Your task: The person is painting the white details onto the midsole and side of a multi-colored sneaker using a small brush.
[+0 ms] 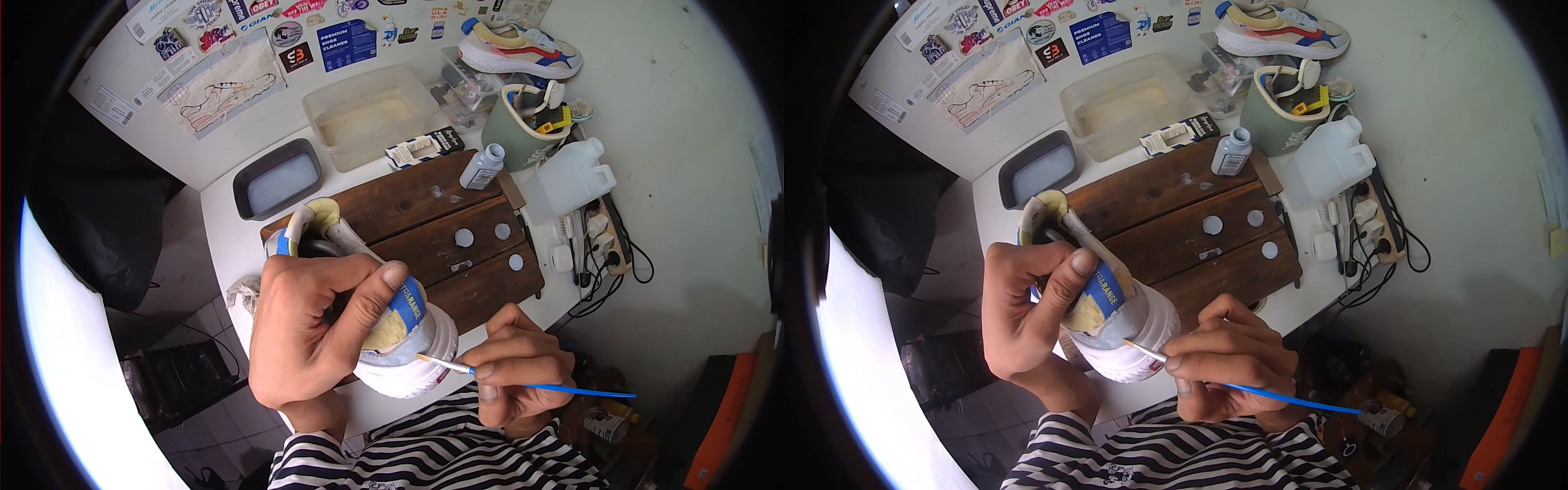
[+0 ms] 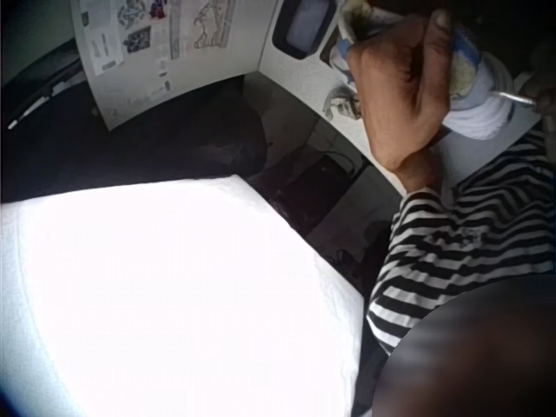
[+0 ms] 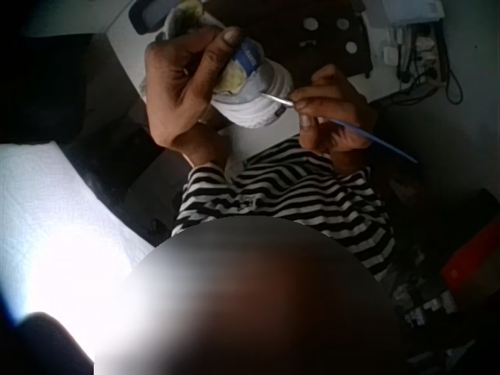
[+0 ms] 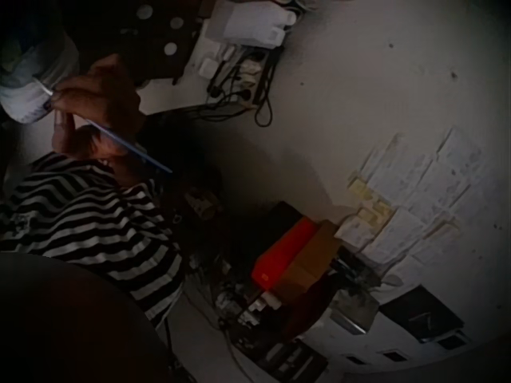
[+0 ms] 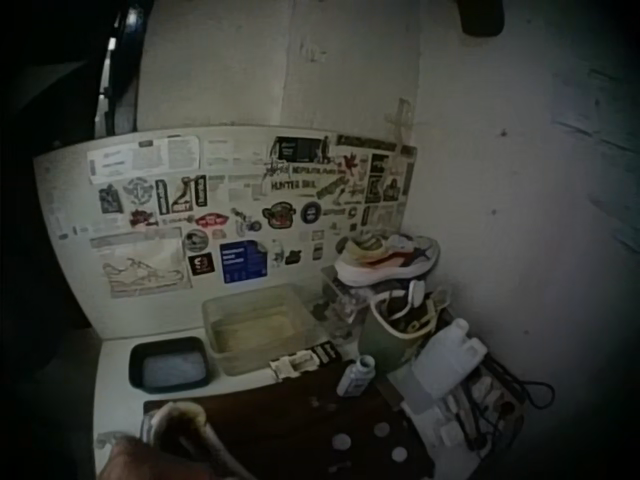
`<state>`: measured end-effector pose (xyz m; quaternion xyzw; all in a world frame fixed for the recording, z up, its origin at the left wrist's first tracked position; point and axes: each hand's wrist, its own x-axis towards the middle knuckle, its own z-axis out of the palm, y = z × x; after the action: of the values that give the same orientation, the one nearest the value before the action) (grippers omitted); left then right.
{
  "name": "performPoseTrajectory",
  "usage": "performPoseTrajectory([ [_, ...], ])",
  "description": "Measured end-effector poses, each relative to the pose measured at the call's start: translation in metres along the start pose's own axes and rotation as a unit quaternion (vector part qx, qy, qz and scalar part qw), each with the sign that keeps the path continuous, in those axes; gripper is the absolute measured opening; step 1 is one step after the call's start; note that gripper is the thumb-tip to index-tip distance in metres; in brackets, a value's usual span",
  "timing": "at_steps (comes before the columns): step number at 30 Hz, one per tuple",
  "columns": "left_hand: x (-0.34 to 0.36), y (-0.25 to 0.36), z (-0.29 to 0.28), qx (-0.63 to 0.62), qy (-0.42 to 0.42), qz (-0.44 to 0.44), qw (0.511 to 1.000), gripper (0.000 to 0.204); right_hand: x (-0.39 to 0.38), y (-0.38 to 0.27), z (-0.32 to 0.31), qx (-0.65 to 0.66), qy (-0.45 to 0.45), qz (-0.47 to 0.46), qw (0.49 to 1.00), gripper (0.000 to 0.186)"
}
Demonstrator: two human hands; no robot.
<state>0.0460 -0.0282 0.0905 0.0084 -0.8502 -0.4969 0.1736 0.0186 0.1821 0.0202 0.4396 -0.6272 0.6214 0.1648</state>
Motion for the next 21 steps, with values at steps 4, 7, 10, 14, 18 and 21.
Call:
performPoseTrajectory([
  [4, 0.002, -0.002, 0.000, -0.014, 0.003, 0.005, 1.000, 0.026, -0.002, 0.026, -0.011, 0.009, 0.070, 0.017, 0.997, 0.015],
  [7, 0.002, 0.000, 0.001, -0.012, 0.013, 0.021, 1.000, 0.026, -0.003, 0.058, -0.028, -0.070, 0.171, 0.086, 0.979, 0.011],
  [10, -0.001, 0.003, -0.006, -0.009, 0.005, 0.008, 1.000, 0.026, -0.004, 0.090, -0.030, -0.216, 0.090, 0.173, 0.957, 0.009],
  [14, -0.002, 0.001, -0.005, -0.011, 0.010, 0.005, 1.000, 0.027, -0.012, 0.116, -0.029, -0.257, 0.022, 0.274, 0.927, 0.009],
  [18, -0.001, -0.001, -0.003, -0.011, 0.011, 0.003, 1.000, 0.028, -0.016, 0.125, -0.029, -0.267, 0.013, 0.278, 0.922, 0.010],
  [21, 0.001, -0.002, -0.004, 0.000, 0.000, 0.010, 1.000, 0.029, -0.016, 0.125, -0.029, -0.270, 0.012, 0.289, 0.918, 0.010],
])
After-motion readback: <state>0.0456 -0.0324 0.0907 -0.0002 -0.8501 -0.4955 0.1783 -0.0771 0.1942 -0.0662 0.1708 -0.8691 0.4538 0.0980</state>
